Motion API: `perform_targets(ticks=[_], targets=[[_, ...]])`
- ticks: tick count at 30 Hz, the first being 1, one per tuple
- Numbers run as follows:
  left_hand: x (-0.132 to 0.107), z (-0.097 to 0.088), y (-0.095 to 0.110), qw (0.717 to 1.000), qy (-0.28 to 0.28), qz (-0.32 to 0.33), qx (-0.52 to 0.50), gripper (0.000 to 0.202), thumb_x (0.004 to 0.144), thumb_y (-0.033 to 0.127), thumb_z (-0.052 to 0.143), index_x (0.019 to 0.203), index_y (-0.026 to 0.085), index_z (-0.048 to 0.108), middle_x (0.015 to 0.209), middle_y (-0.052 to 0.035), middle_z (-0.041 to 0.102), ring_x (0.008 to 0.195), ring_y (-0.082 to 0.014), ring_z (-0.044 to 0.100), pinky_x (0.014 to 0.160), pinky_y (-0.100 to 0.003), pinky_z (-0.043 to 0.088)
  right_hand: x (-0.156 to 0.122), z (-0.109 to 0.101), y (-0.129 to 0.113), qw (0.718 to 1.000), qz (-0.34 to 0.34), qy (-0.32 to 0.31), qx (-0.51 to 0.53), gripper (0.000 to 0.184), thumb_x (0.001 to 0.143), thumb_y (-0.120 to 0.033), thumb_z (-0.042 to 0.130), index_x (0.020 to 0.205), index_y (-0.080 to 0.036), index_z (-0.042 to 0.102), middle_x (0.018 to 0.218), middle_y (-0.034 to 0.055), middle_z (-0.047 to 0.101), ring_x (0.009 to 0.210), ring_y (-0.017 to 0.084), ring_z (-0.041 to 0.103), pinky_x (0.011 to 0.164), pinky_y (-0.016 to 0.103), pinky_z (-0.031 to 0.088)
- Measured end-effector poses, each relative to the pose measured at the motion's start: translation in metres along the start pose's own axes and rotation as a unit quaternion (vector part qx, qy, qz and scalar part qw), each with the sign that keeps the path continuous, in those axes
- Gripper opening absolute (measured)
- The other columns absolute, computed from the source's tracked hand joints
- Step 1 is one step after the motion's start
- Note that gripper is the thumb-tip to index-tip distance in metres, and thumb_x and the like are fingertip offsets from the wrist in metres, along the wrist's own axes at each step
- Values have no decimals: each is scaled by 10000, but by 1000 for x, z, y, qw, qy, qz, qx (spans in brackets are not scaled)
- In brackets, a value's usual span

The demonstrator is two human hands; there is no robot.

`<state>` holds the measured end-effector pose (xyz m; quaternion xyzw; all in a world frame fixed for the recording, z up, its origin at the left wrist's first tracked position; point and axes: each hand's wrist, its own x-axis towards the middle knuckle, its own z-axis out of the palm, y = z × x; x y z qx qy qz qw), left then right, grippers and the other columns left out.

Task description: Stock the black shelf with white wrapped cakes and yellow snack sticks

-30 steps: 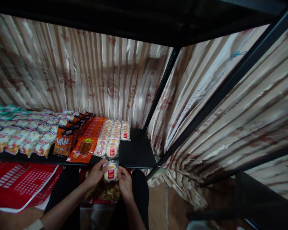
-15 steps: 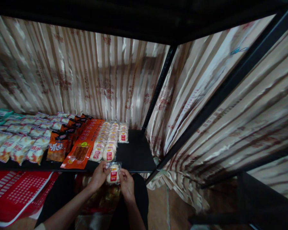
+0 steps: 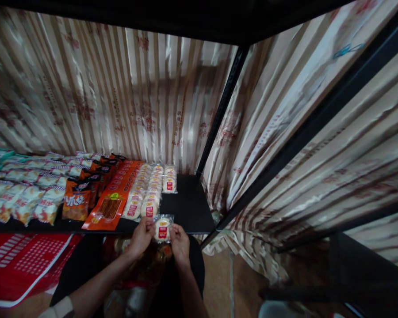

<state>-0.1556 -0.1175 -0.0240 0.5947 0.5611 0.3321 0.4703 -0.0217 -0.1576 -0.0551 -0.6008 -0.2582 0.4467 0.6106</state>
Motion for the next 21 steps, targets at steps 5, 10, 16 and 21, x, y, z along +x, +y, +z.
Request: perform_targets(ticks=[5, 10, 16, 21], targets=[[0, 3, 0, 998, -3, 24, 50, 167, 807, 104, 423, 937, 166, 507, 962, -61, 636, 883, -135, 614, 839, -260, 466, 8, -4, 3, 1000, -12, 3, 0, 502, 546, -576, 724, 822, -164, 645, 658, 26, 660, 539, 143, 567, 524, 255, 459], [1, 11, -2, 995, 11, 41, 91, 239, 779, 50, 433, 963, 143, 553, 971, -59, 624, 885, -130, 599, 849, -250, 456, 15, -7, 2, 1000, -14, 6, 2, 508, 535, -569, 735, 816, -155, 645, 651, 24, 656, 547, 147, 575, 522, 256, 464], [2, 17, 6, 994, 15, 50, 97, 284, 773, 38, 442, 1014, 119, 570, 992, -77, 627, 865, -130, 604, 840, -243, 458, 19, -10, -7, 1000, -22, 18, -9, 486, 535, -553, 736, 799, -153, 660, 632, 25, 662, 526, 151, 571, 500, 256, 449], [3, 23, 7, 996, 11, 48, 73, 337, 777, 42, 435, 1092, 100, 541, 1041, -96, 630, 907, -135, 609, 860, -251, 462, 29, -14, -9, 999, -31, 14, -25, 439, 564, -530, 714, 797, -161, 662, 614, 8, 644, 508, 130, 539, 492, 243, 427]])
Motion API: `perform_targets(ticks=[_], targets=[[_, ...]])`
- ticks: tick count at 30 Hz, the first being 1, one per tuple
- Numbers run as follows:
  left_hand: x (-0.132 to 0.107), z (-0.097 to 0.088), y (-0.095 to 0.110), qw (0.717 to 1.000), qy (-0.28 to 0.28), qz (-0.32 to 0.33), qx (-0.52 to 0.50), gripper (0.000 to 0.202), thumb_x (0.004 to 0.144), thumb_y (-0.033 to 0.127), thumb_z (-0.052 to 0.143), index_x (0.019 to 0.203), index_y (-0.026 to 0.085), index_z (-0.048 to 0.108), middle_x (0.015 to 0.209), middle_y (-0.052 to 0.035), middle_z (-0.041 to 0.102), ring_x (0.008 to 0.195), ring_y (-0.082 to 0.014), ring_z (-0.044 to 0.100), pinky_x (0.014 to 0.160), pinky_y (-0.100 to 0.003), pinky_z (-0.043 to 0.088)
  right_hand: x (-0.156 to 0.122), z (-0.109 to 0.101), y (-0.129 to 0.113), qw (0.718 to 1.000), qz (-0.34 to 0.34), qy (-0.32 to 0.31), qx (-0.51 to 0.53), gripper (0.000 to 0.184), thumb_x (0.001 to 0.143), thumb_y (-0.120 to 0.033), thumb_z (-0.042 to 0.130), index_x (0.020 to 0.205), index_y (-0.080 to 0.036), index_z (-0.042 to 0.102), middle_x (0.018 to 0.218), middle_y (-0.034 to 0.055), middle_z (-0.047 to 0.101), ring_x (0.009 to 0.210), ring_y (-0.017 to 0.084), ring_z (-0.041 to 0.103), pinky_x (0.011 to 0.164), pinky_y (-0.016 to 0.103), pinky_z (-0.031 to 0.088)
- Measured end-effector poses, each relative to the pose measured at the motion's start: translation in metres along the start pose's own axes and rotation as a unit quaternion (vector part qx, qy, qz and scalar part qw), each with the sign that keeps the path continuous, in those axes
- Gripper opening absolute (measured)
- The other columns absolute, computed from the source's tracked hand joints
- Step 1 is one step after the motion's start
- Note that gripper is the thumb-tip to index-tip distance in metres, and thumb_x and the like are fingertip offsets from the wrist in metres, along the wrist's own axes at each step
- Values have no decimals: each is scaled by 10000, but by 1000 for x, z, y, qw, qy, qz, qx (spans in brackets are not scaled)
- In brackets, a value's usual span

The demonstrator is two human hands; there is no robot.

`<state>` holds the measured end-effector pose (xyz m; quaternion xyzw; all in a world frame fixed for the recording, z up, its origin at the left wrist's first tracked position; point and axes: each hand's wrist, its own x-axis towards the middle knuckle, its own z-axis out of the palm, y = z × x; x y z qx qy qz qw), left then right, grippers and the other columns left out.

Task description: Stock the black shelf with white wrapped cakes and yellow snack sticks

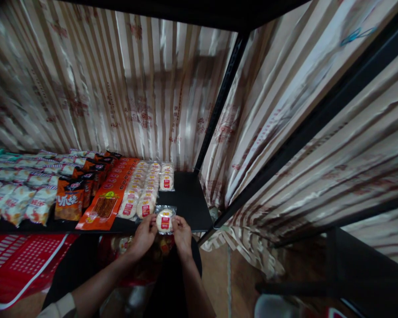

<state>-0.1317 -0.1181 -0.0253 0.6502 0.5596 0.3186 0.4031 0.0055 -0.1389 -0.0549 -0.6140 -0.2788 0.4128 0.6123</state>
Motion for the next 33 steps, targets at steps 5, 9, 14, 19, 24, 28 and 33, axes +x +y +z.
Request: perform_targets(ticks=[5, 9, 14, 19, 24, 28, 33], targets=[[1, 3, 5, 1000, -7, 3, 30, 348, 776, 69, 452, 1104, 84, 564, 1091, -121, 625, 1017, -166, 590, 909, -268, 450, 11, 0, -3, 1000, -8, -8, 7, 394, 577, -492, 708, 798, -170, 658, 628, 4, 643, 521, 130, 546, 491, 237, 419], [5, 2, 14, 997, -1, 11, 75, 373, 779, 89, 456, 1134, 95, 569, 1153, -118, 607, 1112, -185, 546, 983, -291, 407, 18, 2, -8, 1000, -7, 2, 10, 380, 579, -465, 700, 808, -166, 653, 607, -4, 636, 497, 119, 529, 471, 226, 401], [8, 4, 23, 995, -24, 9, 94, 429, 785, 87, 443, 1203, 63, 535, 1251, -140, 561, 1190, -201, 497, 1052, -307, 350, 29, 2, -7, 1000, -9, 9, -9, 378, 592, -465, 682, 822, -166, 652, 637, 9, 649, 509, 127, 546, 482, 232, 416], [13, 10, 25, 994, -43, -4, 98, 511, 761, 62, 436, 1269, 58, 495, 1377, -141, 454, 1293, -199, 397, 1113, -294, 267, 42, 1, -1, 999, -22, 12, -28, 376, 608, -459, 663, 834, -159, 648, 654, 16, 654, 518, 129, 553, 494, 234, 425], [18, 17, 28, 991, -66, -1, 119, 534, 778, 73, 420, 1309, 28, 453, 1435, -168, 360, 1339, -214, 321, 1130, -297, 224, 52, 3, -1, 999, -35, 18, -37, 356, 623, -456, 642, 828, -165, 640, 616, -1, 635, 489, 120, 531, 476, 228, 411], [20, 19, 32, 990, -76, -9, 120, 561, 775, 86, 435, 1332, 17, 421, 1456, -167, 319, 1359, -217, 276, 1132, -276, 207, 58, 6, -3, 999, -42, 19, -27, 353, 622, -450, 637, 828, -163, 637, 621, 1, 636, 497, 121, 533, 481, 226, 417], [24, 20, 38, 988, -86, -16, 131, 579, 777, 83, 426, 1349, 3, 387, 1478, -177, 262, 1369, -234, 247, 1134, -280, 199, 68, 9, -1, 998, -38, 23, -46, 370, 626, -457, 625, 845, -159, 639, 652, 15, 655, 517, 130, 545, 499, 234, 429]])
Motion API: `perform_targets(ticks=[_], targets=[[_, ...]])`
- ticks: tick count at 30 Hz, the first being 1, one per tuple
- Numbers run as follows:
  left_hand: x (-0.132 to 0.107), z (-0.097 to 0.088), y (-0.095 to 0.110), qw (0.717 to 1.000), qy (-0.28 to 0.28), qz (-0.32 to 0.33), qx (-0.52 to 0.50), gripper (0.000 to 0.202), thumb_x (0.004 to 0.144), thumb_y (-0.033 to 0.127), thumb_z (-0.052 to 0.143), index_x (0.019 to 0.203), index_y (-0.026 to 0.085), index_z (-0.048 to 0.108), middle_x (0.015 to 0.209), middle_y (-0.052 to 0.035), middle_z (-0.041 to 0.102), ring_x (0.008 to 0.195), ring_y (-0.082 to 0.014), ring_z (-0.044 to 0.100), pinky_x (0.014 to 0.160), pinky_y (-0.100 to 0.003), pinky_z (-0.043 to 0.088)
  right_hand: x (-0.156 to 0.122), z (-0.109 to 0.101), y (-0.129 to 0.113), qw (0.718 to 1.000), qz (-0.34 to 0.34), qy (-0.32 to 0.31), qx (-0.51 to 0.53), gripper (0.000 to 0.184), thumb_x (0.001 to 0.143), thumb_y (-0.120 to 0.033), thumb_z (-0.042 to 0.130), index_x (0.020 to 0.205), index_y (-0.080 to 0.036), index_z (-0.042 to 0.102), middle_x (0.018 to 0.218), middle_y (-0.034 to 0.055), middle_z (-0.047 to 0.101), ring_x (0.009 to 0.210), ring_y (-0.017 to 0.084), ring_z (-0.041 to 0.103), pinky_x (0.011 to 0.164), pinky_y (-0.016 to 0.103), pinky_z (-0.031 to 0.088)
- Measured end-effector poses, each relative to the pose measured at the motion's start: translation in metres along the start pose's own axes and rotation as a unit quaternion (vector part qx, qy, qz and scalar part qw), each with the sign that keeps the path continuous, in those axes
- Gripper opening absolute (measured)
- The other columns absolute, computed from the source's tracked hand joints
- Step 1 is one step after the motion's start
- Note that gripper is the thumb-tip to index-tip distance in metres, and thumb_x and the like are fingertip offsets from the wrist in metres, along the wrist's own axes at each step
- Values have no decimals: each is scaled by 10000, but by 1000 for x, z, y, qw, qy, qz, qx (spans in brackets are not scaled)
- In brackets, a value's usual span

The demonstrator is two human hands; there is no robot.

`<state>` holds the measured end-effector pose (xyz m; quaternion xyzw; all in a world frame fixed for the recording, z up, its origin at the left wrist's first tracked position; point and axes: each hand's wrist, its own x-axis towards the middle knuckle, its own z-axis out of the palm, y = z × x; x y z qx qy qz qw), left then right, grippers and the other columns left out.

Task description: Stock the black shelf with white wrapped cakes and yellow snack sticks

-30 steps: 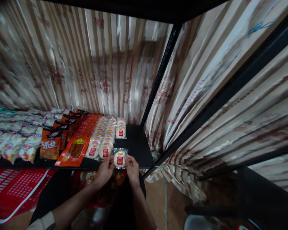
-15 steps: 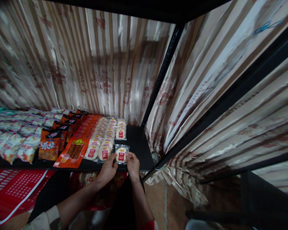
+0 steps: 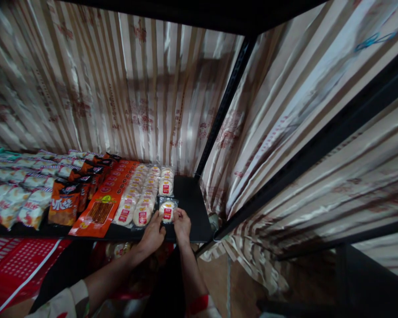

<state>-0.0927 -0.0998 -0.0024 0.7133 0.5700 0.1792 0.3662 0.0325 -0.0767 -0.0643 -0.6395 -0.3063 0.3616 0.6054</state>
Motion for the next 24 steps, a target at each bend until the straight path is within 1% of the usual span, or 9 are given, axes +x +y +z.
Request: perform_targets(ticks=[3, 9, 15, 21, 24], targets=[[2, 0, 3, 1000, -1, -6, 1, 578, 775, 73, 422, 1348, 5, 388, 1482, -167, 256, 1374, -227, 235, 1134, -270, 191, 4, 2, 1, 1000, -1, -1, -10, 363, 638, -454, 611, 853, -163, 647, 657, 18, 663, 524, 136, 553, 502, 237, 432], [5, 1, 5, 1000, 5, -7, -4, 576, 758, 68, 427, 1333, 44, 424, 1492, -129, 257, 1377, -215, 228, 1134, -261, 187, 14, 5, 0, 997, -21, 12, -69, 339, 666, -454, 573, 841, -186, 684, 636, 15, 674, 535, 150, 571, 510, 243, 438], [11, 1, 7, 1000, 14, -7, -7, 578, 743, 72, 442, 1321, 64, 447, 1480, -121, 291, 1371, -224, 246, 1131, -276, 198, 23, 9, 1, 996, -31, 12, -82, 340, 676, -454, 559, 844, -185, 682, 633, 13, 671, 545, 150, 572, 520, 241, 436], [19, 1, 10, 1000, -3, -4, 19, 575, 776, 79, 421, 1347, 18, 396, 1483, -158, 262, 1378, -232, 223, 1132, -282, 187, 31, 16, -4, 996, -40, 4, -80, 323, 685, -443, 550, 825, -182, 680, 582, 4, 644, 506, 143, 546, 498, 241, 418], [23, 2, 10, 999, -12, -11, 31, 575, 788, 79, 408, 1358, 8, 374, 1472, -166, 284, 1381, -233, 214, 1137, -296, 173, 36, 19, -4, 995, -48, 14, -92, 303, 688, -431, 547, 811, -191, 684, 566, -2, 640, 514, 148, 556, 508, 242, 423]])
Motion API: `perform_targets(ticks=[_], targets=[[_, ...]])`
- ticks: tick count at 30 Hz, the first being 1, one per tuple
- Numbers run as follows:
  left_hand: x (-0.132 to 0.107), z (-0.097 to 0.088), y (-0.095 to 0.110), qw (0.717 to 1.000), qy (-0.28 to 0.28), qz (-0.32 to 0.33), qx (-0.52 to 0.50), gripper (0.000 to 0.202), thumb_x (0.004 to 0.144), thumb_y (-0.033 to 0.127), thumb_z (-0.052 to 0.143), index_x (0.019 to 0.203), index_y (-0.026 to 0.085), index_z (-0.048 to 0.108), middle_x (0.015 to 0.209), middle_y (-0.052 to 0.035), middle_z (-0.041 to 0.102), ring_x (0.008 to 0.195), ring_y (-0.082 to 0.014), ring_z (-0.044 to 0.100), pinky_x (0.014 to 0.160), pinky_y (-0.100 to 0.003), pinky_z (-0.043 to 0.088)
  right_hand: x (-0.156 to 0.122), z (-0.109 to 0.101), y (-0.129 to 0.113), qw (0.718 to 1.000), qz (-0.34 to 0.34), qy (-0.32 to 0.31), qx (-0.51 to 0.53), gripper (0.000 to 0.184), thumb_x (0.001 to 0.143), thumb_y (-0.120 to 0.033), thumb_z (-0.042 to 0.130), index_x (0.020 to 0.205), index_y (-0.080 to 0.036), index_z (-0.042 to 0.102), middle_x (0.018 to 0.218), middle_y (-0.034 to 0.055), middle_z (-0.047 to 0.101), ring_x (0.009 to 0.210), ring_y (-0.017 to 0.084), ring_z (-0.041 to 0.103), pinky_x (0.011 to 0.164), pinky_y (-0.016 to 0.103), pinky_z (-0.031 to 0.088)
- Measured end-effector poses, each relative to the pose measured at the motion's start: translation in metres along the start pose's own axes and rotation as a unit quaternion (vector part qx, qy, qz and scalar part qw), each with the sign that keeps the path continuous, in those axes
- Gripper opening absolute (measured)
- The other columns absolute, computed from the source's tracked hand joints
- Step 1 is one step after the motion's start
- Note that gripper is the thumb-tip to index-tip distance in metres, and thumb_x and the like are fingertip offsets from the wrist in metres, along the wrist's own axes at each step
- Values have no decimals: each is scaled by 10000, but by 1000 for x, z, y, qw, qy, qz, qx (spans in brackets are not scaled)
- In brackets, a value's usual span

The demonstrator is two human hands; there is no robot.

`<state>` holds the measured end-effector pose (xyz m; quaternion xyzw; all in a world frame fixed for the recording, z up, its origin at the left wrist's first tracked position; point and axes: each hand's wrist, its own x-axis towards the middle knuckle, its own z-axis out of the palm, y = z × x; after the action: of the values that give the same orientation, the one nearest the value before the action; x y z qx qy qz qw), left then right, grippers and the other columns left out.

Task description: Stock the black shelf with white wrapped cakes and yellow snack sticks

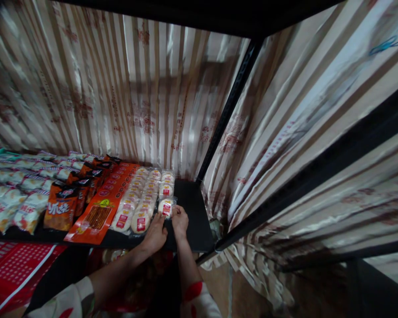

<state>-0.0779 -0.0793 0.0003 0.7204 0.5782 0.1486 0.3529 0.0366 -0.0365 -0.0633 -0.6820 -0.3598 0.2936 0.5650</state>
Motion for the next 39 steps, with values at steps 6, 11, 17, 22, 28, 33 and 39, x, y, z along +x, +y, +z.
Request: perform_targets(ticks=[6, 11, 17, 22, 28, 33, 39], targets=[[8, 3, -3, 1000, 10, 11, 7, 581, 770, 65, 403, 1351, 30, 394, 1453, -142, 334, 1384, -224, 202, 1143, -310, 168, 8, 5, 0, 1000, -12, 17, -16, 290, 694, -427, 538, 809, -205, 686, 590, -2, 655, 542, 154, 572, 538, 248, 441], [15, 4, -5, 1000, 17, 17, 10, 594, 760, 54, 400, 1353, 46, 395, 1449, -129, 347, 1380, -217, 217, 1145, -315, 169, 12, 8, -3, 1000, -19, 11, -20, 303, 700, -428, 534, 832, -202, 686, 640, 11, 674, 579, 157, 585, 557, 246, 445], [23, 0, -3, 999, 3, 21, 24, 594, 759, 52, 392, 1351, -5, 379, 1456, -168, 312, 1383, -226, 205, 1143, -309, 167, 18, 13, -5, 999, -17, 10, -36, 342, 707, -464, 526, 851, -200, 688, 659, 14, 677, 587, 160, 583, 576, 253, 449], [28, 0, -3, 1000, 13, 18, 12, 605, 747, 37, 391, 1352, 10, 385, 1451, -158, 322, 1380, -219, 217, 1139, -303, 174, 20, 16, -5, 996, -34, 22, -81, 343, 728, -453, 504, 866, -199, 688, 747, 33, 682, 670, 178, 601, 662, 276, 460], [34, 4, -6, 1000, 13, 14, 19, 615, 747, 42, 394, 1362, 42, 380, 1459, -136, 324, 1382, -208, 212, 1138, -301, 168, 23, 19, -6, 989, -50, 50, -128, 333, 736, -429, 498, 861, -189, 692, 898, 75, 672, 811, 201, 607, 770, 292, 448], [36, 2, -4, 999, 12, 23, 26, 611, 743, 29, 381, 1353, -8, 371, 1453, -177, 311, 1380, -218, 219, 1141, -308, 174, 26, 21, -6, 988, -47, 42, -142, 318, 752, -415, 482, 865, -202, 689, 915, 72, 676, 852, 207, 605, 777, 286, 439], [36, 1, -3, 999, 15, 24, 22, 608, 744, 17, 383, 1351, -18, 368, 1455, -187, 306, 1382, -221, 206, 1143, -304, 169, 27, 22, -7, 982, -30, 23, -184, 344, 750, -425, 508, 954, -209, 683, 956, 73, 666, 867, 217, 607, 760, 297, 439]])
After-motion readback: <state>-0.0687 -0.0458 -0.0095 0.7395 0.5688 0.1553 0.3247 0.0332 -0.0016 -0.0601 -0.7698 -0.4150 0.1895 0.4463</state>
